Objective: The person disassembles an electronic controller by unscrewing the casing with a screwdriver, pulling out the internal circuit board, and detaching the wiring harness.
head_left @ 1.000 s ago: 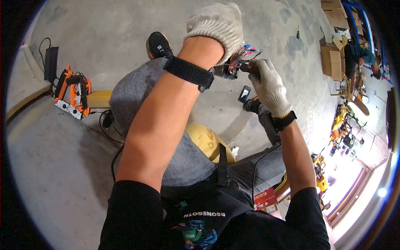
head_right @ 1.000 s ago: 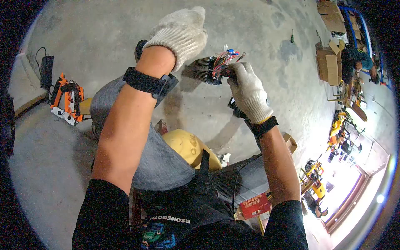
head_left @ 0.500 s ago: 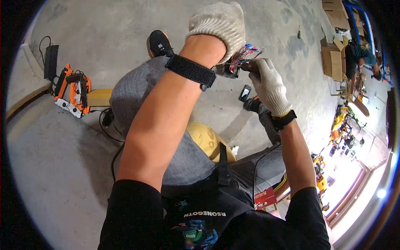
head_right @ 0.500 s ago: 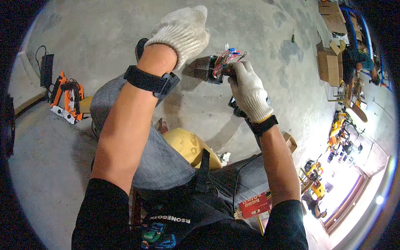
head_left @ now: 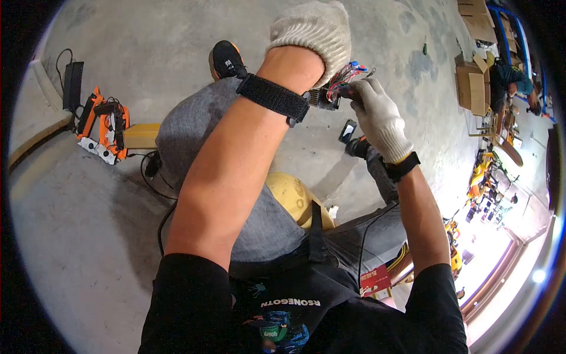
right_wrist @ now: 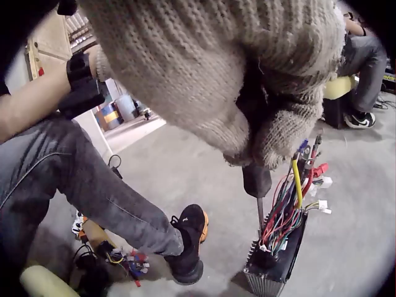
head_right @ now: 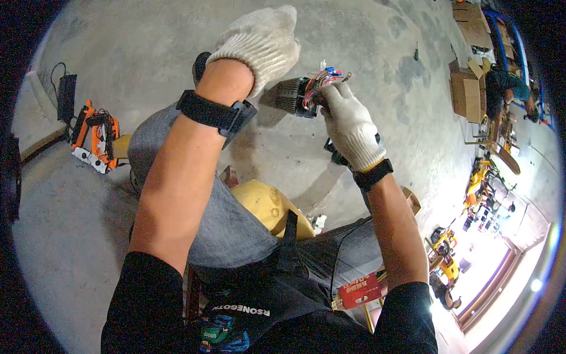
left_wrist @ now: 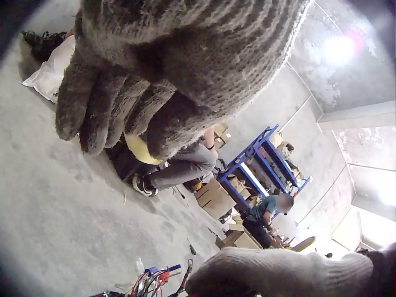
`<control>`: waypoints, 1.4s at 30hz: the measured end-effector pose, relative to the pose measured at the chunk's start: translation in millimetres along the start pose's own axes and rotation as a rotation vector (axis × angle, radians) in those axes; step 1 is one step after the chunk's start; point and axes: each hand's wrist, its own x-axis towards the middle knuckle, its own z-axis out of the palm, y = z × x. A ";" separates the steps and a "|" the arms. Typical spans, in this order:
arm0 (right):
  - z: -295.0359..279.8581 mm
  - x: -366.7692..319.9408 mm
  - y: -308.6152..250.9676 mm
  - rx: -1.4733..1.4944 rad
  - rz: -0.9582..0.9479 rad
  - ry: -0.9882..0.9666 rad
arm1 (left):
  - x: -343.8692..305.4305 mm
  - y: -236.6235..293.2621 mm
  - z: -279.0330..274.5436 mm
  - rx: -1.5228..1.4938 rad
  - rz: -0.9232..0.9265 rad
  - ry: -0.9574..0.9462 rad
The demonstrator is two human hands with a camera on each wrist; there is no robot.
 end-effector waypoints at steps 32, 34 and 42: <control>-6.1 7.1 -16.4 -0.337 -0.037 -0.258 | -2.3 -3.7 1.3 0.100 -0.014 -0.068; -3.2 10.9 -12.9 -0.434 -0.090 -0.328 | -0.7 1.8 -4.8 0.038 -0.017 -0.066; -19.7 32.1 -15.9 -0.164 0.314 -0.373 | 6.3 -7.5 12.0 0.096 0.038 -0.039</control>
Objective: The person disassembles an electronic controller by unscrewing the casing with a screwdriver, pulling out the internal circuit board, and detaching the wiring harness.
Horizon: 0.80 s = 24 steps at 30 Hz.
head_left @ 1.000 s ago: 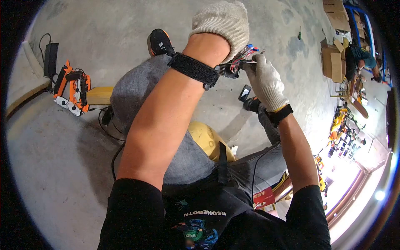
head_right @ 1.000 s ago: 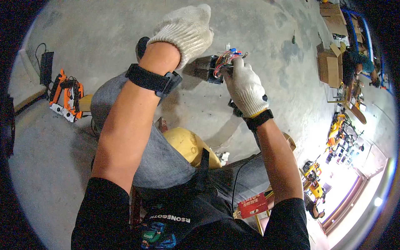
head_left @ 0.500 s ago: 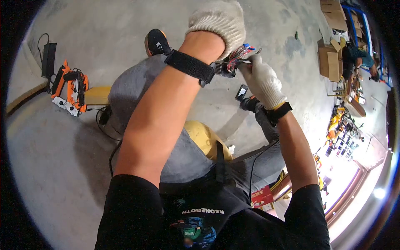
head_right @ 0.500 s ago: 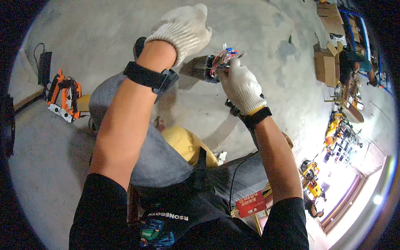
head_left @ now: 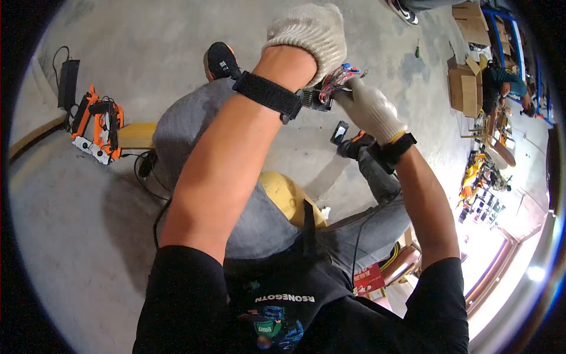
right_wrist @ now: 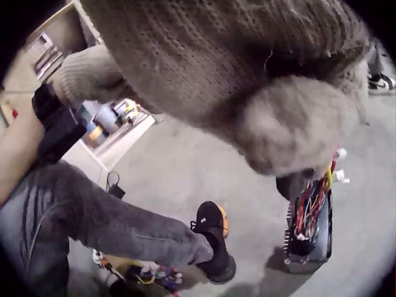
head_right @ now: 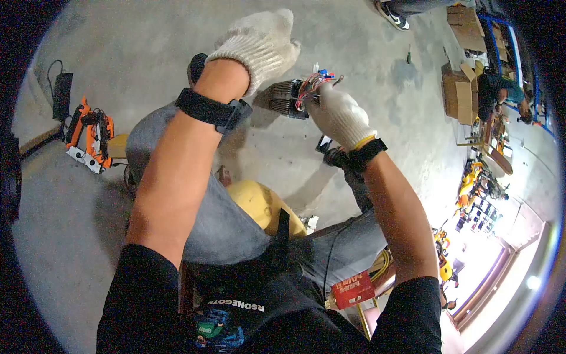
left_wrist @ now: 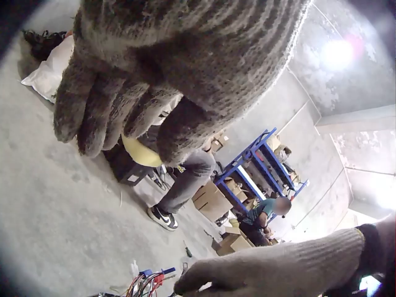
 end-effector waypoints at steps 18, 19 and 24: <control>0.7 6.8 11.1 0.034 -0.140 -0.044 | -3.8 4.6 -20.5 -0.098 -0.062 -0.109; 3.8 3.2 9.3 -0.148 -0.279 -0.009 | -5.6 4.1 -17.9 -0.125 -0.075 -0.102; 13.4 6.9 -9.7 -0.655 -0.441 -0.072 | -4.3 2.0 -12.1 -0.122 -0.066 -0.058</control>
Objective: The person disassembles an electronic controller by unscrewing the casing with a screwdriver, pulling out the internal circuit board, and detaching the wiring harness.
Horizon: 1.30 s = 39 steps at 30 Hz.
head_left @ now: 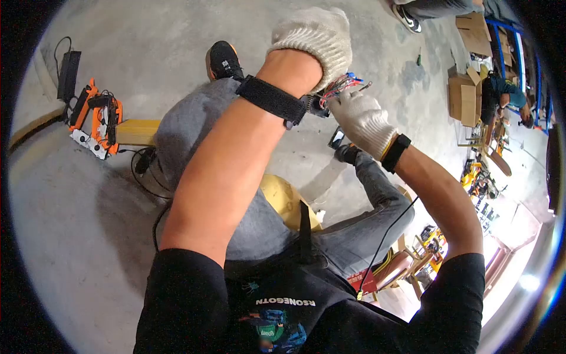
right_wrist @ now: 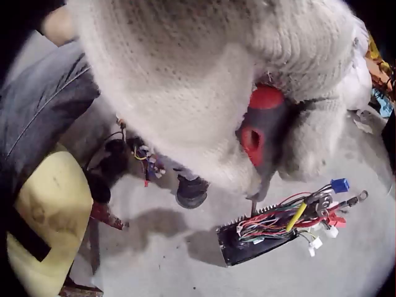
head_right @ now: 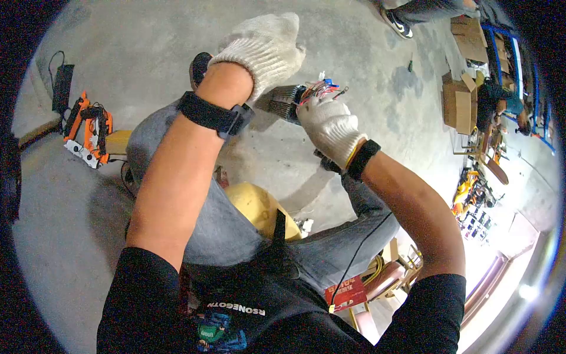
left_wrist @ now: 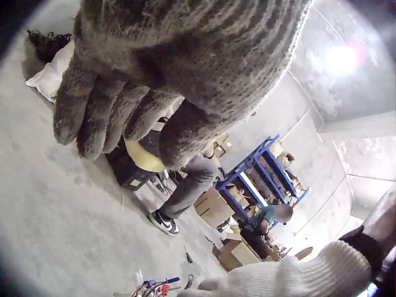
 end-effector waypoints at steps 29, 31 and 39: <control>15.9 21.1 65.7 0.901 -0.031 -0.120 | 5.6 4.5 -9.5 -0.016 0.007 0.110; 26.0 29.2 67.2 1.345 0.616 -0.320 | 8.2 5.6 -9.7 -0.011 0.013 0.078; -5.3 0.5 21.7 0.085 -0.043 -0.016 | 5.5 5.8 -12.6 -0.015 -0.033 -0.002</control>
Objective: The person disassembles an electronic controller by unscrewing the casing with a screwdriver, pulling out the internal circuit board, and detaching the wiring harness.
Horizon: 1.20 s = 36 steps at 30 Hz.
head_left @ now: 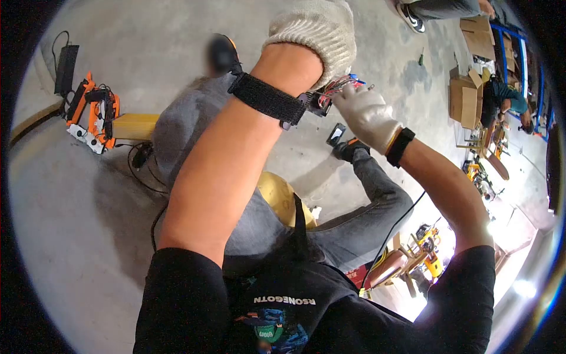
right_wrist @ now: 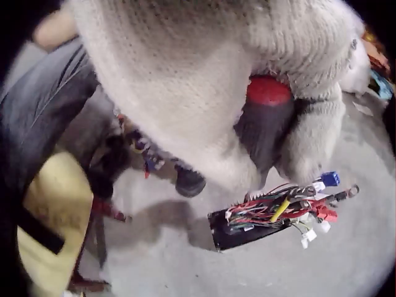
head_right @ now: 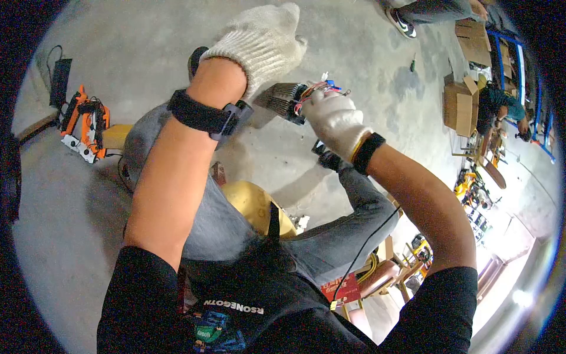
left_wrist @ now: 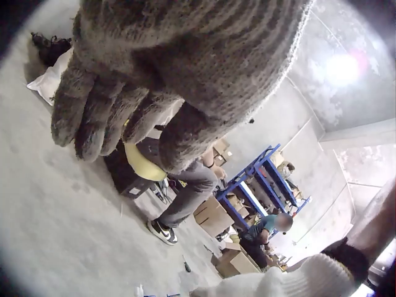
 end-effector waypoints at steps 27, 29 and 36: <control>58.6 20.4 38.5 0.322 -0.062 0.104 | -14.6 24.1 37.5 0.180 0.020 -0.295; 21.0 15.7 39.1 0.634 0.082 -0.132 | -12.4 23.2 40.0 0.192 0.011 -0.272; 12.1 1.2 13.9 0.497 0.302 0.109 | -17.6 17.4 60.2 0.314 0.019 -0.373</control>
